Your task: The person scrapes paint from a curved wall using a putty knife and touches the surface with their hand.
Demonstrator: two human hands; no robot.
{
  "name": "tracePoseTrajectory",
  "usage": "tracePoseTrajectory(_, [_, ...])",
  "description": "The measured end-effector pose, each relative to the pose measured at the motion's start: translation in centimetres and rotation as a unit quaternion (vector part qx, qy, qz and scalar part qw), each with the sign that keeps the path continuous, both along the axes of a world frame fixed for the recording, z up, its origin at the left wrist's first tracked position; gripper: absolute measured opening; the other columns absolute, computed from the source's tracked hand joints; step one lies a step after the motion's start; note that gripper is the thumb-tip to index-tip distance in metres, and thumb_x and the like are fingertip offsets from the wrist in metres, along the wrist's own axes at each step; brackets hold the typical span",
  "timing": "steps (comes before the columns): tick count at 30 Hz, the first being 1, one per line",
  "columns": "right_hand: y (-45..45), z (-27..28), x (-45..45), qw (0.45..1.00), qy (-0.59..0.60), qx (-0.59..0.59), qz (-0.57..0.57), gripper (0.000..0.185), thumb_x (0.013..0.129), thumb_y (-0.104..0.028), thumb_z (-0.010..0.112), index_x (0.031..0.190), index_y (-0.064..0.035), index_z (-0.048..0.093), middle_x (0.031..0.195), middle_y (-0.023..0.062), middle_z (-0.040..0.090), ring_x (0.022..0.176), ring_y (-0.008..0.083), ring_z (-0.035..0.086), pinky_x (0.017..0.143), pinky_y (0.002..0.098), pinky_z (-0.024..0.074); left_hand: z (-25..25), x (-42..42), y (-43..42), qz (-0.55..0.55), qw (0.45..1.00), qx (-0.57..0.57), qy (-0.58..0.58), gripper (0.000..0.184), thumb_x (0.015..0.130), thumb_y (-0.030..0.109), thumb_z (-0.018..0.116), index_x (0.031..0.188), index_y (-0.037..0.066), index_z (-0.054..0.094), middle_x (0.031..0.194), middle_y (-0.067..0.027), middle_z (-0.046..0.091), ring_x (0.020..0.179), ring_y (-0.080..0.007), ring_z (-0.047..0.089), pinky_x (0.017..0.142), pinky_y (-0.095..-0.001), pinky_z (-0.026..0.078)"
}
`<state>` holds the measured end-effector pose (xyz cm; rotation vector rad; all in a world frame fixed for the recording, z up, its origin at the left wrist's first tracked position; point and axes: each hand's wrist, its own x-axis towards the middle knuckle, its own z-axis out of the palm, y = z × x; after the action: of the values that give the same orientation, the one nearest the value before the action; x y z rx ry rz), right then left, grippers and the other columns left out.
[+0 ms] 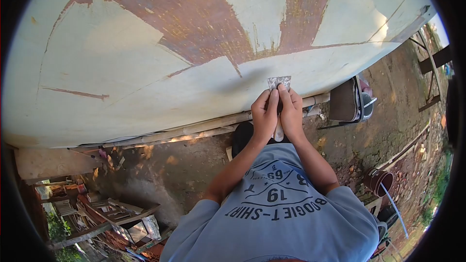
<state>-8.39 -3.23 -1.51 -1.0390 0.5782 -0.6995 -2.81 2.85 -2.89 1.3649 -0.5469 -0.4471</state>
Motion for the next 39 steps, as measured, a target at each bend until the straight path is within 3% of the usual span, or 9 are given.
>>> tracePoseTrajectory(8, [-0.5,-0.1,1.3,0.996,-0.044,-0.068,-0.037,0.019,0.103,-0.016,0.051,0.094,-0.0014,0.059,0.082,-0.0010,0.062,0.072,0.0030,0.052,0.063,0.0214,0.0445,0.0,0.7,-1.1,0.087,0.986,-0.034,-0.140,0.006,0.095,0.005,0.060,0.097,0.000,0.058,0.095,-0.0069,0.058,0.082,-0.0137,0.056,0.068,-0.0274,0.048])
tracePoseTrajectory(13, [-2.2,2.5,1.9,0.996,-0.031,-0.057,-0.058,0.020,0.101,-0.018,0.055,0.091,-0.0020,0.062,0.077,-0.0016,0.062,0.065,0.0023,0.052,0.057,0.0205,0.0426,1.7,0.7,-2.5,-0.032,0.995,-0.092,-0.029,0.018,0.100,0.009,0.052,0.116,0.001,0.052,0.103,-0.0075,0.061,0.089,-0.0136,0.057,0.077,-0.0277,0.048])
tracePoseTrajectory(14, [-2.6,3.4,2.0,0.997,-0.034,-0.041,-0.056,0.020,0.101,-0.018,0.056,0.091,-0.0020,0.062,0.077,-0.0019,0.062,0.065,0.0022,0.051,0.056,0.0205,0.0422,2.6,0.8,-2.7,-0.069,0.992,-0.104,-0.011,0.028,0.103,0.010,0.047,0.129,0.000,0.046,0.114,-0.0098,0.060,0.100,-0.0153,0.057,0.090,-0.0295,0.045])
tracePoseTrajectory(17, [-3.6,4.2,2.1,0.997,-0.020,-0.038,-0.057,0.019,0.099,-0.020,0.060,0.093,-0.0025,0.062,0.075,-0.0032,0.061,0.063,0.0017,0.049,0.054,0.0201,0.0397,3.3,0.4,-3.2,-0.086,0.987,-0.125,-0.053,0.035,0.104,0.010,0.043,0.137,0.000,0.040,0.125,-0.0128,0.055,0.113,-0.0181,0.053,0.099,-0.0321,0.041])
tracePoseTrajectory(18, [-3.7,4.9,2.2,0.997,-0.015,-0.055,-0.058,0.020,0.099,-0.022,0.060,0.093,-0.0032,0.062,0.074,-0.0033,0.060,0.061,0.0019,0.049,0.053,0.0197,0.0392,3.3,0.6,-2.8,-0.120,0.985,-0.110,-0.065,0.046,0.104,0.009,0.040,0.147,-0.002,0.029,0.140,-0.0166,0.046,0.128,-0.0226,0.046,0.109,-0.0344,0.035])
tracePoseTrajectory(21, [-4.2,5.6,2.2,0.997,-0.013,-0.065,-0.049,0.019,0.098,-0.020,0.061,0.092,-0.0025,0.062,0.075,-0.0037,0.060,0.063,0.0014,0.048,0.054,0.0201,0.0385,3.6,0.2,-2.8,-0.118,0.981,-0.143,-0.061,0.056,0.104,0.011,0.037,0.154,-0.001,0.013,0.151,-0.0182,0.033,0.135,-0.0239,0.038,0.113,-0.0365,0.028])
tracePoseTrajectory(28, [-3.8,4.1,3.2,0.991,-0.018,-0.107,-0.084,0.018,0.099,-0.020,0.060,0.093,-0.0028,0.061,0.076,-0.0047,0.059,0.064,0.0002,0.046,0.054,0.0200,0.0375,1.4,0.0,-3.0,-0.041,0.991,-0.074,-0.105,0.050,0.103,0.001,0.036,0.152,-0.001,0.027,0.149,-0.0123,0.044,0.125,-0.0118,0.046,0.101,-0.0230,0.037])
tracePoseTrajectory(32, [-4.2,5.8,2.9,0.993,-0.028,-0.093,-0.060,0.018,0.099,-0.017,0.060,0.091,-0.0015,0.062,0.077,-0.0040,0.060,0.066,0.0010,0.047,0.056,0.0203,0.0386,2.8,0.3,-3.2,-0.042,0.986,-0.099,-0.126,0.050,0.101,-0.002,0.038,0.150,-0.003,0.030,0.146,-0.0185,0.046,0.130,-0.0205,0.047,0.107,-0.0296,0.036])
tracePoseTrajectory(39, [-3.8,6.9,3.0,0.994,-0.018,-0.076,-0.081,0.018,0.098,-0.015,0.059,0.090,-0.0002,0.062,0.077,-0.0034,0.061,0.068,0.0018,0.047,0.057,0.0210,0.0393,4.2,0.1,-2.8,-0.027,0.990,-0.059,-0.124,0.048,0.102,0.000,0.039,0.150,-0.002,0.032,0.143,-0.0156,0.049,0.121,-0.0125,0.048,0.100,-0.0246,0.039])
